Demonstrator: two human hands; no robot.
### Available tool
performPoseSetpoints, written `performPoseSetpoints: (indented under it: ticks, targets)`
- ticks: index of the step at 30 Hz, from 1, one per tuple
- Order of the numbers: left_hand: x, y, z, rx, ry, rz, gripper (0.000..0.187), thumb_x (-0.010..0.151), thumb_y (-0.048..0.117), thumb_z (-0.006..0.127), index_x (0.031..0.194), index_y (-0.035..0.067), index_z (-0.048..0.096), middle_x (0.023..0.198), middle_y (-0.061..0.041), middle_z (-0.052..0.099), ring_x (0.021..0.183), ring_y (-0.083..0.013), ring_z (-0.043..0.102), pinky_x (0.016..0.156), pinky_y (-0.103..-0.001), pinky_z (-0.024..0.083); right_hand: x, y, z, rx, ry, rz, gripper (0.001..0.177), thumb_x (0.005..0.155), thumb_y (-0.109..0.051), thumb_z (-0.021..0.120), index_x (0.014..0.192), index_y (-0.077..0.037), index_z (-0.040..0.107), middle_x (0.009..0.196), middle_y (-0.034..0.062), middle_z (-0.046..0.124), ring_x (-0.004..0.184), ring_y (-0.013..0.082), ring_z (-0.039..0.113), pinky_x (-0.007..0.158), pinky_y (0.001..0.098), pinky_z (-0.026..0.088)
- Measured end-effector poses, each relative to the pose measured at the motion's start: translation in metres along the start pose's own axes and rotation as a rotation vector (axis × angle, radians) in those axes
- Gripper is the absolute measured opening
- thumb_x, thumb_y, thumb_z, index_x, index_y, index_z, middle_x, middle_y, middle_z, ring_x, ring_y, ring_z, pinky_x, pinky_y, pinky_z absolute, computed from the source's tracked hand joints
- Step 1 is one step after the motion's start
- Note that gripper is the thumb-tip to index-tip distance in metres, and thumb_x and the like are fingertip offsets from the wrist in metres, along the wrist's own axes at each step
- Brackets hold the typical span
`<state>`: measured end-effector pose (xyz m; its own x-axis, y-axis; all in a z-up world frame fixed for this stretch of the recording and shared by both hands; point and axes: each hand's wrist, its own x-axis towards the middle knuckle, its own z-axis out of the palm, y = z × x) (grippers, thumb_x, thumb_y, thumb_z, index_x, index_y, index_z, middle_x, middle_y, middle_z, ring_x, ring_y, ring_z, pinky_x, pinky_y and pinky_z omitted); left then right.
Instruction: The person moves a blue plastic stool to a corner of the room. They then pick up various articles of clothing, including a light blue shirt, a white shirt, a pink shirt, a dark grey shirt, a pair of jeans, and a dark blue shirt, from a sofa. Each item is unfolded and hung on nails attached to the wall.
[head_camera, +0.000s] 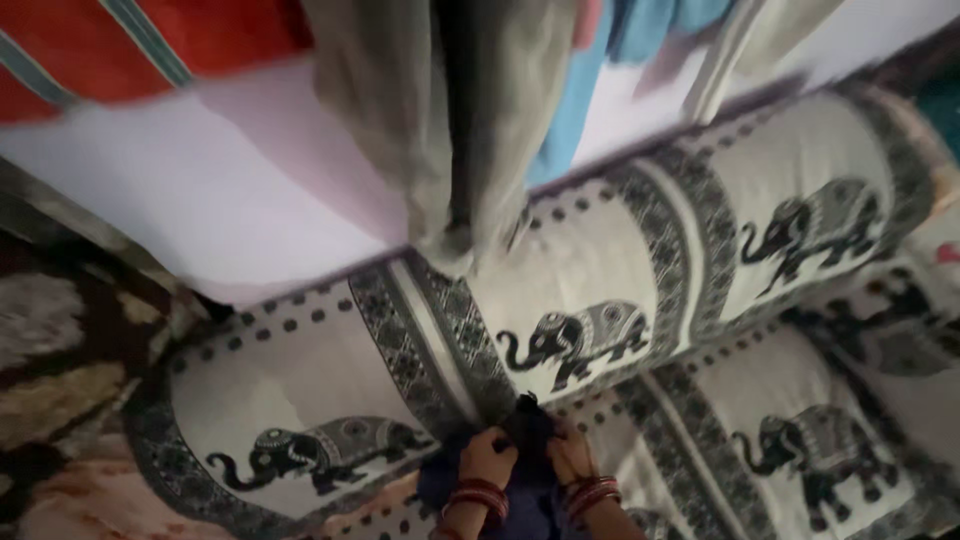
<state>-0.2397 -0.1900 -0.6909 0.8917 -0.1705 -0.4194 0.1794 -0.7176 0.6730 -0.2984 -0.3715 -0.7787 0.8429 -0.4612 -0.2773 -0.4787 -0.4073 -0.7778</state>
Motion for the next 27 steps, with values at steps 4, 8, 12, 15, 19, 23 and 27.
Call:
performPoseSetpoints:
  ticks: [4,8,12,15,19,23,27]
  targets:
    - [-0.007,0.091,-0.033,-0.145,0.072,0.158,0.037,0.08,0.025,0.074,0.113,0.008,0.074,0.109,-0.017,0.076,0.106,-0.0326,0.073,0.092,-0.04,0.056,0.032,-0.057,-0.098,0.173,-0.01,-0.203,0.038,0.087,-0.02,0.061,0.124,-0.01,0.069,0.1,0.0218,0.074,0.082,0.0348,0.069,0.069,0.0394,0.054]
    - [-0.004,0.206,-0.071,-0.316,0.156,0.336,0.034,0.084,0.026,0.074,0.111,0.005,0.074,0.106,-0.018,0.077,0.102,-0.032,0.074,0.09,-0.04,0.057,0.061,-0.135,-0.216,0.156,0.111,-0.173,0.04,0.09,-0.017,0.059,0.128,-0.014,0.071,0.101,0.0175,0.077,0.083,0.0286,0.07,0.072,0.0368,0.054]
    - [0.007,0.32,-0.12,-0.316,0.278,0.49,0.026,0.084,0.022,0.074,0.105,0.007,0.077,0.102,-0.017,0.078,0.1,-0.031,0.074,0.09,-0.039,0.055,0.067,-0.236,-0.355,-0.083,0.431,-0.516,0.045,0.083,-0.01,0.058,0.126,-0.014,0.073,0.118,0.0149,0.076,0.099,0.0284,0.071,0.086,0.0357,0.056]
    - [0.025,0.384,-0.143,-0.444,0.267,0.52,0.026,0.082,0.018,0.072,0.106,0.011,0.079,0.101,-0.012,0.079,0.097,-0.0249,0.075,0.091,-0.036,0.056,0.048,-0.291,-0.438,0.299,0.453,-0.42,0.057,0.073,-0.004,0.057,0.128,-0.012,0.073,0.118,0.0113,0.075,0.101,0.0256,0.071,0.088,0.033,0.055]
    - [0.066,0.459,-0.158,-0.564,0.428,0.657,0.03,0.08,0.016,0.074,0.109,0.011,0.08,0.104,-0.012,0.079,0.099,-0.0241,0.075,0.093,-0.035,0.057,0.042,-0.337,-0.494,0.402,0.566,-0.547,0.061,0.07,0.0,0.056,0.129,-0.007,0.072,0.111,0.0092,0.073,0.095,0.0212,0.065,0.081,0.0298,0.052]
    - [0.083,0.538,-0.192,-0.515,0.723,1.05,0.046,0.074,0.008,0.08,0.119,0.005,0.074,0.114,-0.019,0.074,0.108,-0.0332,0.068,0.098,-0.041,0.05,0.043,-0.358,-0.515,0.545,0.58,-0.494,0.064,0.072,0.001,0.055,0.133,-0.005,0.071,0.093,0.0072,0.064,0.078,0.0161,0.055,0.069,0.0253,0.046]
    - [0.076,0.598,-0.223,-0.49,0.35,0.951,0.045,0.079,0.011,0.072,0.123,0.014,0.071,0.111,-0.01,0.077,0.095,-0.0237,0.074,0.088,-0.034,0.057,0.046,-0.368,-0.517,0.463,0.629,-0.6,0.061,0.07,0.002,0.055,0.129,-0.001,0.07,0.101,0.0026,0.068,0.084,0.0096,0.06,0.074,0.0199,0.049]
